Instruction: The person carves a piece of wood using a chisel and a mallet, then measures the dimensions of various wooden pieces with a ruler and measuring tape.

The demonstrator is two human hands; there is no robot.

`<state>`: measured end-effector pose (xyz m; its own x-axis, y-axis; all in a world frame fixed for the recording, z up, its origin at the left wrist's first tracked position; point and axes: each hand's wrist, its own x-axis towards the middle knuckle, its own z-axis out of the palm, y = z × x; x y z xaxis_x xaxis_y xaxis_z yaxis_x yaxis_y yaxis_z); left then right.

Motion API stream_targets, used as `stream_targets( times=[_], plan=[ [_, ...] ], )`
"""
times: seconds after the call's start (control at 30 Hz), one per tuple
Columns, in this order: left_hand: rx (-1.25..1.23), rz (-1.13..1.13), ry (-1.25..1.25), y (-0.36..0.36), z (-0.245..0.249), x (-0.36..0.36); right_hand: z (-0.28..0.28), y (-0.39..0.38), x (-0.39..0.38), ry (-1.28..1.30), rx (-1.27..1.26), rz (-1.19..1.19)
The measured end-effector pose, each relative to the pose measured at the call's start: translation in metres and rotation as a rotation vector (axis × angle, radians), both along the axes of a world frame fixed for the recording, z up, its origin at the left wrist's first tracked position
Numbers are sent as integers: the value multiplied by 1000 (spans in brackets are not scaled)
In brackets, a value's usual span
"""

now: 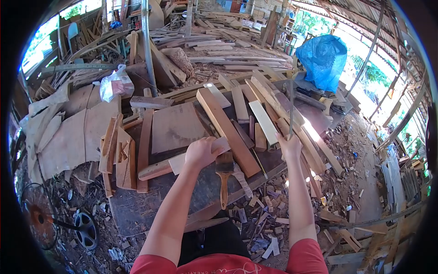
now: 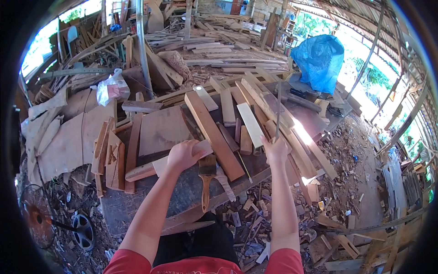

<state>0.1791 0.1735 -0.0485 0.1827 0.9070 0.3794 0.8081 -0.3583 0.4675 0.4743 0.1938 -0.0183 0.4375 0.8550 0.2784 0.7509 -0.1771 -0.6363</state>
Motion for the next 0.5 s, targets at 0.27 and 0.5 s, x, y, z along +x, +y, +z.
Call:
stream_targets(
  times=[0.27,0.5],
  plan=[
    [-155,51,-181,13,2,-6,-26,37,4,293,-37,77],
    [-132,209,-920,39,41,-36,3,1,-23,1133,174,206]
  ],
)
